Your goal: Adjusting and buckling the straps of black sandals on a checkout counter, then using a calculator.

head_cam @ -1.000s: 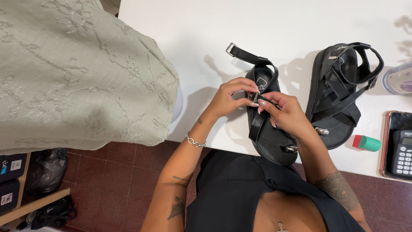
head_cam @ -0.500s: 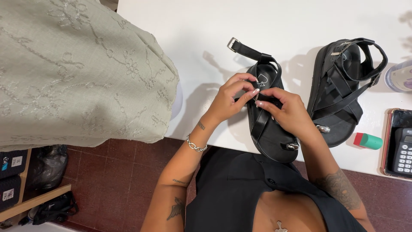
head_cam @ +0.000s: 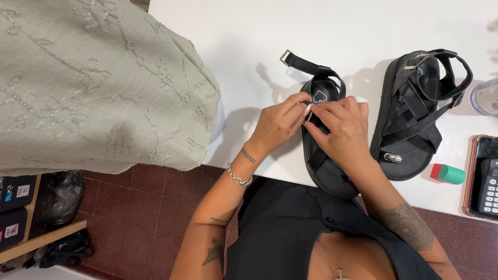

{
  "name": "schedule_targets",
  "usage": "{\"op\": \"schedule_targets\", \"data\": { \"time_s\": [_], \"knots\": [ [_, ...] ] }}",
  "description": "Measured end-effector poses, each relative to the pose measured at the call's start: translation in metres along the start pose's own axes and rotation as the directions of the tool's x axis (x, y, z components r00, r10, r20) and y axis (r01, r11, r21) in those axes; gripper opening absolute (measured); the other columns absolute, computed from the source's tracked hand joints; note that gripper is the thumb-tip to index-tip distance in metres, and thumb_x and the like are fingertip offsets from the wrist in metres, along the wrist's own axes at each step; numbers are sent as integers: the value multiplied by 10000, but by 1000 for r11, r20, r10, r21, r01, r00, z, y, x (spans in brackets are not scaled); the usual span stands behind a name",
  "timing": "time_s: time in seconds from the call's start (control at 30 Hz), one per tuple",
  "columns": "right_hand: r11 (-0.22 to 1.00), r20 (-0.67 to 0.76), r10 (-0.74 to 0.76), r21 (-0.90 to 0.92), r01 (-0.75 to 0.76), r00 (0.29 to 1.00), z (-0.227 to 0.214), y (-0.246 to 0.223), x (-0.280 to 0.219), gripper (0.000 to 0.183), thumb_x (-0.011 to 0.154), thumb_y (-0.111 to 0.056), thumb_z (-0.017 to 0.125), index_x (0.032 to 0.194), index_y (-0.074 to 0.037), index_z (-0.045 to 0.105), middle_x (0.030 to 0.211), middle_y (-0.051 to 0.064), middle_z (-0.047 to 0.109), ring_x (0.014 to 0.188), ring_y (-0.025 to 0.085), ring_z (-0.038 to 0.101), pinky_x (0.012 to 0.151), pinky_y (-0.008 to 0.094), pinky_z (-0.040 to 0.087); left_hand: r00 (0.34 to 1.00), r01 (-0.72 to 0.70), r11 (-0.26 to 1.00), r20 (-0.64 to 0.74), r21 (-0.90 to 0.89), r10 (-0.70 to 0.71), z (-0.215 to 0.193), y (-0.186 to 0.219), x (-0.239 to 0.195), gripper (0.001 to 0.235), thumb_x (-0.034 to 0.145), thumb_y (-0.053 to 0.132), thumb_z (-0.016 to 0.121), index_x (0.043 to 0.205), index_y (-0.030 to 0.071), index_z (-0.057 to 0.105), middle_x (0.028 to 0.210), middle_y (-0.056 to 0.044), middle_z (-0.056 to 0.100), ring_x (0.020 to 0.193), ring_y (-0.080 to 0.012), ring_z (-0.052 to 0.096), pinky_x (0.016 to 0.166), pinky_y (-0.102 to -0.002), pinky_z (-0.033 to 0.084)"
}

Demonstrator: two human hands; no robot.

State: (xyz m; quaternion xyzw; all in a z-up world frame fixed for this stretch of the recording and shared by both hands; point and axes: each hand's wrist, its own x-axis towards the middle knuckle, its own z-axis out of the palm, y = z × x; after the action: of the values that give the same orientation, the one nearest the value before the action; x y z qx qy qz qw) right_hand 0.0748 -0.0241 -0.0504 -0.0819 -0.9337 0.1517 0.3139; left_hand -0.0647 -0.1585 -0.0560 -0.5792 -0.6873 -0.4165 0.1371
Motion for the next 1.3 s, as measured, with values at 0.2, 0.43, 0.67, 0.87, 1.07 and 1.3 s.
{"op": "schedule_targets", "data": {
  "time_s": [0.2, 0.43, 0.67, 0.87, 1.07, 1.3],
  "knots": [
    [997, -78, -45, -71, 40, 996, -14, -12, 12, 248, 853, -263, 860, 1062, -143, 805, 1013, -25, 742, 935, 217, 554, 828, 374, 321, 991, 88, 996, -106, 11, -86, 7, -4, -5, 155, 1062, 219, 559, 954, 123, 617, 1097, 26, 679, 657, -219, 696, 574, -307, 574],
    [998, -94, -28, -60, 22, 995, -19, -10, 1, 237, 857, -235, 866, 1056, -122, 806, 983, -12, 732, 945, 230, 541, 862, 401, 320, 953, 261, 920, -75, -292, -294, 13, 0, -3, 192, 1075, 210, 556, 918, 106, 591, 1003, -15, 674, 709, -267, 701, 581, -327, 564],
    [996, -115, -29, -87, 19, 993, -21, -5, -6, 208, 860, -227, 879, 1031, -130, 813, 965, -14, 738, 949, 241, 548, 870, 418, 306, 902, 398, 751, 73, -526, -426, 30, -7, -8, 217, 1114, 234, 481, 971, 106, 582, 790, -30, 692, 629, -193, 701, 601, -305, 562],
    [995, -120, -32, -100, 20, 992, -20, 0, -12, 188, 855, -213, 877, 1010, -132, 808, 1001, -9, 731, 958, 248, 547, 904, 464, 305, 864, 474, 680, 148, -559, -481, 30, -3, -4, 238, 1124, 266, 454, 968, 116, 553, 650, -49, 701, 541, -153, 629, 577, -276, 516],
    [996, -112, -21, -93, 11, 993, -21, -1, -11, 175, 841, -207, 891, 974, -128, 808, 1084, -16, 726, 998, 254, 549, 926, 483, 297, 849, 501, 659, 171, -561, -500, 28, -1, -2, 240, 1122, 287, 452, 974, 123, 546, 622, -58, 704, 488, -137, 576, 550, -254, 492],
    [980, 14, 123, 154, -123, 992, -18, 5, -8, 397, 811, -247, 922, 1151, -99, 781, 1026, 13, 631, 954, 251, 524, 900, 414, 331, 953, 275, 808, 39, -520, -300, 5, 12, 16, 174, 1063, 202, 595, 928, 115, 662, 924, -65, 729, 760, -204, 688, 694, -308, 570]
  ]
}}
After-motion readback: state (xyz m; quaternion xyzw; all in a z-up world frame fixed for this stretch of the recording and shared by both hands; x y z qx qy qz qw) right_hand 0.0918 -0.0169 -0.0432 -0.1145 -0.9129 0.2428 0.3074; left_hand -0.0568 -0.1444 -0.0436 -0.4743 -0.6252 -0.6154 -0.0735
